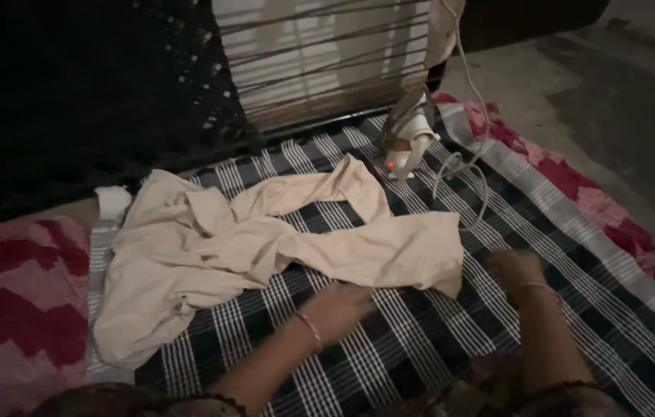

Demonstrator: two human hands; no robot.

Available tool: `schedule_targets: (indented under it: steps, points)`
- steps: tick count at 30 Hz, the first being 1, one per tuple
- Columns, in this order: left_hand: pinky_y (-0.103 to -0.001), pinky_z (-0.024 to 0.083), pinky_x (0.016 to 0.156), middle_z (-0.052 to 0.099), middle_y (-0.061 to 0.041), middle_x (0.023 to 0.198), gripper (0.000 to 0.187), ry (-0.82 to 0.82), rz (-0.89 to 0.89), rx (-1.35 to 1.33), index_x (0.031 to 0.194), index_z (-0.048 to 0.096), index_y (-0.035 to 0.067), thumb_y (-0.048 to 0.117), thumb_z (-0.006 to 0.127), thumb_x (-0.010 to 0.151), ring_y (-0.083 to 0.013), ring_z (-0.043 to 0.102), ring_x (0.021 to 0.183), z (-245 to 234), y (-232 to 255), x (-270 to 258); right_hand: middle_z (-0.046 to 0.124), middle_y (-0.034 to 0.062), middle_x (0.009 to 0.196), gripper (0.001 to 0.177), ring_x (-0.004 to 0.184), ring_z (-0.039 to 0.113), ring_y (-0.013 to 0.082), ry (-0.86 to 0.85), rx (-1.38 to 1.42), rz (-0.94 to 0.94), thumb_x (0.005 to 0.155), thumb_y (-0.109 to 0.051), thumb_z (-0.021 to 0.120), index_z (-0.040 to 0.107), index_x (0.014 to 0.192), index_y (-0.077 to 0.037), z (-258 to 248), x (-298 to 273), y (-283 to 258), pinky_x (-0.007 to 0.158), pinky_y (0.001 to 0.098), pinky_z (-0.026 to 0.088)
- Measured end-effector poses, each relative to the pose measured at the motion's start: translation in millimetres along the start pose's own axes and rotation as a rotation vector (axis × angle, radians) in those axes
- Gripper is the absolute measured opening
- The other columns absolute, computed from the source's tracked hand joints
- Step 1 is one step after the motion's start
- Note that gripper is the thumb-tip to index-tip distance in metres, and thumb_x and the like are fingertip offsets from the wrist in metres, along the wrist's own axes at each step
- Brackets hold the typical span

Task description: Plugging in an iron and spreading out a pair of pants on a bed to prepare for ironing.

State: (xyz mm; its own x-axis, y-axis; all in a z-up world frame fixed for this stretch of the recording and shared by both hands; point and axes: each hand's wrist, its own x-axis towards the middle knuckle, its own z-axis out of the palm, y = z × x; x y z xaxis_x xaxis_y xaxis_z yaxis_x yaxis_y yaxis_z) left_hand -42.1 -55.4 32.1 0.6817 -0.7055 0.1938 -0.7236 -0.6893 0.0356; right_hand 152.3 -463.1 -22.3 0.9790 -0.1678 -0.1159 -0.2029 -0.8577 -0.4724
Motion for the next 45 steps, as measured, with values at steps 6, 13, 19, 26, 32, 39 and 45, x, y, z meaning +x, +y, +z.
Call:
schedule_targets:
  steps: [6,13,19,26,32,39,45]
  points:
    - [-0.048,0.046,0.102,0.061,-0.015,0.135,0.028,0.06,-0.368,0.027,0.12,0.068,0.009,0.014,0.056,0.094,-0.0333,0.058,0.122,15.7,-59.4,-32.5,0.073,0.015,0.104,0.017,0.099,0.073,0.0315,-0.164,-0.958,-0.664,0.094,-0.015,0.06,0.072,0.106,-0.013,47.2,-6.5,-3.8,0.08,0.043,0.058]
    - [-0.05,0.037,0.113,0.054,-0.01,0.138,0.045,0.149,-0.54,0.148,0.128,0.063,0.012,0.01,0.055,0.084,-0.0312,0.05,0.132,31.1,-91.9,-43.6,0.074,0.0153,0.102,0.021,0.091,0.073,0.0312,-0.441,-0.866,-0.382,0.098,-0.014,0.061,0.076,0.112,-0.018,63.4,-35.8,-14.1,0.076,0.0421,0.057]
    - [-0.043,0.046,0.103,0.055,-0.009,0.13,0.038,0.126,-0.642,0.083,0.131,0.06,0.012,0.012,0.052,0.093,-0.0286,0.054,0.125,31.2,-105.8,-36.2,0.072,0.02,0.082,0.029,0.066,0.064,0.0293,-0.209,0.693,0.414,0.086,-0.017,0.079,0.075,0.094,0.011,57.6,-33.6,-18.8,0.058,0.0452,0.049]
    - [-0.044,0.052,0.093,0.058,-0.01,0.121,0.028,0.161,-0.811,0.106,0.12,0.062,0.009,0.013,0.056,0.093,-0.0289,0.061,0.111,13.4,-113.5,-39.7,0.076,0.0224,0.091,0.029,0.078,0.07,0.0324,-0.22,0.26,0.072,0.076,-0.014,0.083,0.078,0.097,0.005,63.8,-29.2,-13.8,0.069,0.045,0.056]
    - [-0.044,0.055,0.088,0.059,-0.012,0.115,0.022,0.243,-0.89,-0.023,0.109,0.06,0.005,0.018,0.066,0.091,-0.0316,0.064,0.106,-0.9,-124.1,-34.2,0.075,0.0225,0.114,0.041,0.102,0.074,0.0367,-0.099,0.051,0.106,0.079,-0.017,0.083,0.076,0.118,-0.006,42.7,-35.2,-31.9,0.087,0.0465,0.06]
    - [-0.044,0.059,0.067,0.07,-0.017,0.103,0.008,0.636,-1.049,-0.528,0.104,0.056,0.008,0.014,0.059,0.099,-0.0347,0.073,0.085,-57.4,-108.9,-19.5,0.072,0.0253,0.118,0.049,0.1,0.075,0.0396,0.12,0.16,0.178,0.091,-0.017,0.075,0.062,0.137,-0.011,-37.5,-58.7,-73.7,0.082,0.051,0.062]
    - [-0.036,0.063,0.051,0.071,-0.013,0.1,0.006,0.791,-1.032,-0.813,0.104,0.053,0.009,0.011,0.056,0.1,-0.0257,0.075,0.077,-109.8,-105.8,-15.3,0.077,0.022,0.11,0.032,0.099,0.075,0.0392,0.337,-0.014,-0.229,0.093,-0.015,0.067,0.078,0.123,-0.019,-99.1,-44.5,-67.7,0.09,0.0478,0.06]
